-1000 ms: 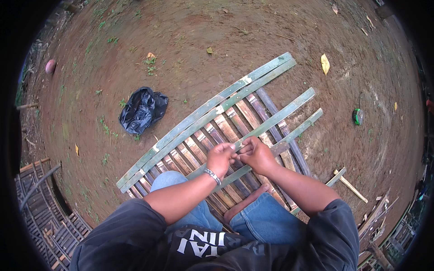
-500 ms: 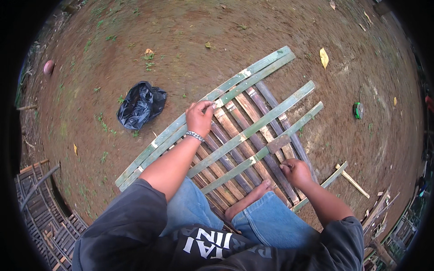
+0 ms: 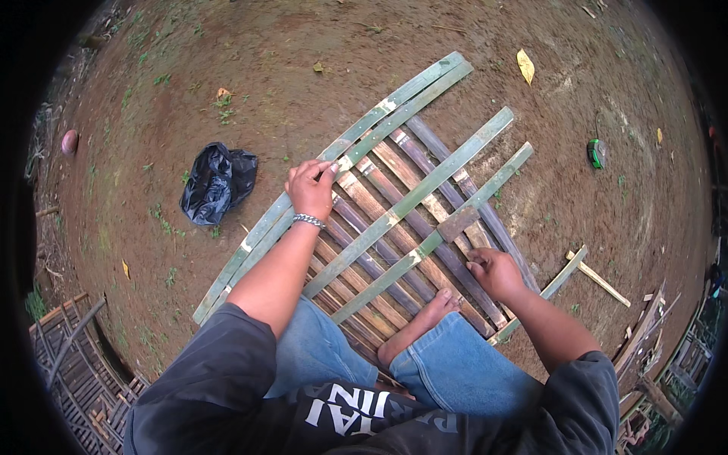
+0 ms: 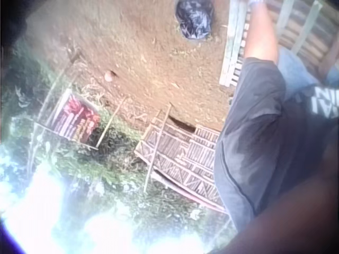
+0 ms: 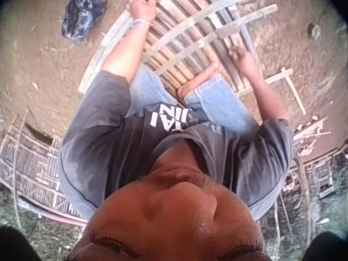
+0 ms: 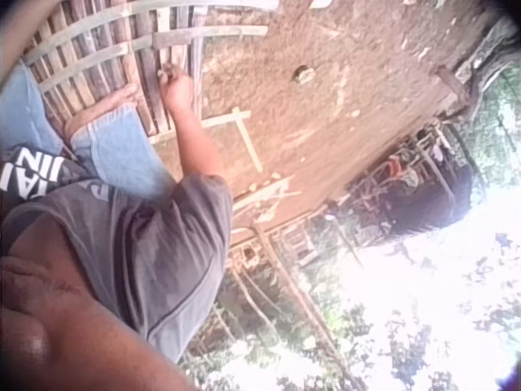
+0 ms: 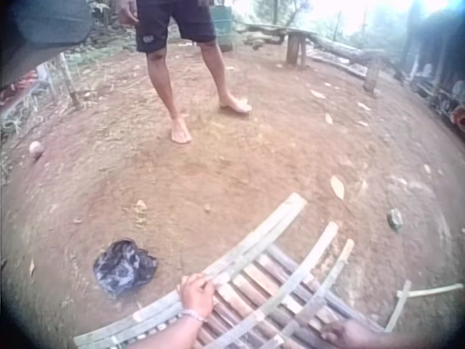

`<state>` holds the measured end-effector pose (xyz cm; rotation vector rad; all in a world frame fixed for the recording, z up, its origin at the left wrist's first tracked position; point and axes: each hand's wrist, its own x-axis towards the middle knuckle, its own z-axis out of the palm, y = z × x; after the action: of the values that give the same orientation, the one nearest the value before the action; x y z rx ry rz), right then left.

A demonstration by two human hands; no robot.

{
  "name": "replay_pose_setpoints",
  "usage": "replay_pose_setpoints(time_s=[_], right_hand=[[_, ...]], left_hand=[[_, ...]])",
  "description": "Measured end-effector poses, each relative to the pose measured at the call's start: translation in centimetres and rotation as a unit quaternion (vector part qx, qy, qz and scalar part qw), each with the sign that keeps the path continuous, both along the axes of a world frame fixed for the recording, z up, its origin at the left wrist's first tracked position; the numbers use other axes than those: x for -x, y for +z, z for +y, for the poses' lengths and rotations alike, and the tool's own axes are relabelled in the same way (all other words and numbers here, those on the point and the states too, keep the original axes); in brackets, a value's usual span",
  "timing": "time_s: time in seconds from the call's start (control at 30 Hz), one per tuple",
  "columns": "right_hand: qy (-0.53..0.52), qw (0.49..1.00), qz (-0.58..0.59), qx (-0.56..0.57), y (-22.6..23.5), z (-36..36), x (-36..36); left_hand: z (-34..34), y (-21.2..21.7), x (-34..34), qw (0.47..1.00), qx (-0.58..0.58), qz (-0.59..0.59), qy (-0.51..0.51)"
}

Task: The person sits on the ground and uses a hammer to drive nails into a bamboo structure, securing thin bamboo strips to a frame. They repeatedly reach into a black plastic bag to retrieve nails and hammer them into place.

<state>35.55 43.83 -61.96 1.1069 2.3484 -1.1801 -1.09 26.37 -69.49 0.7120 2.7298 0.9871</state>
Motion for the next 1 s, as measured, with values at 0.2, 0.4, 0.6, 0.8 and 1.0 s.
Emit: replay_pose_setpoints(time_s=[0.2,0.4,0.6,0.8,1.0], right_hand=[[-0.032,0.999,-0.011,0.0,0.7,0.0,-0.5],[-0.046,0.999,0.004,-0.017,-0.6,0.5,-2.6],[-0.006,0.993,-0.046,-0.105,0.9,0.1,-2.0],[0.032,0.976,-0.16,-0.142,0.1,-0.7,-3.5],[0.04,0.994,-0.002,-0.105,0.7,-1.0,-6.3]], left_hand=[[0.2,-0.1,0.1,1.0,0.01,-0.013,0.016],[0.3,-0.2,0.1,1.0,0.005,-0.011,0.008],[-0.3,-0.2,-0.2,0.999,-0.003,0.029,-0.021],[-0.3,0.0,-0.5,0.998,-0.018,0.063,-0.025],[-0.2,-0.2,-0.4,0.998,-0.03,0.053,-0.019]])
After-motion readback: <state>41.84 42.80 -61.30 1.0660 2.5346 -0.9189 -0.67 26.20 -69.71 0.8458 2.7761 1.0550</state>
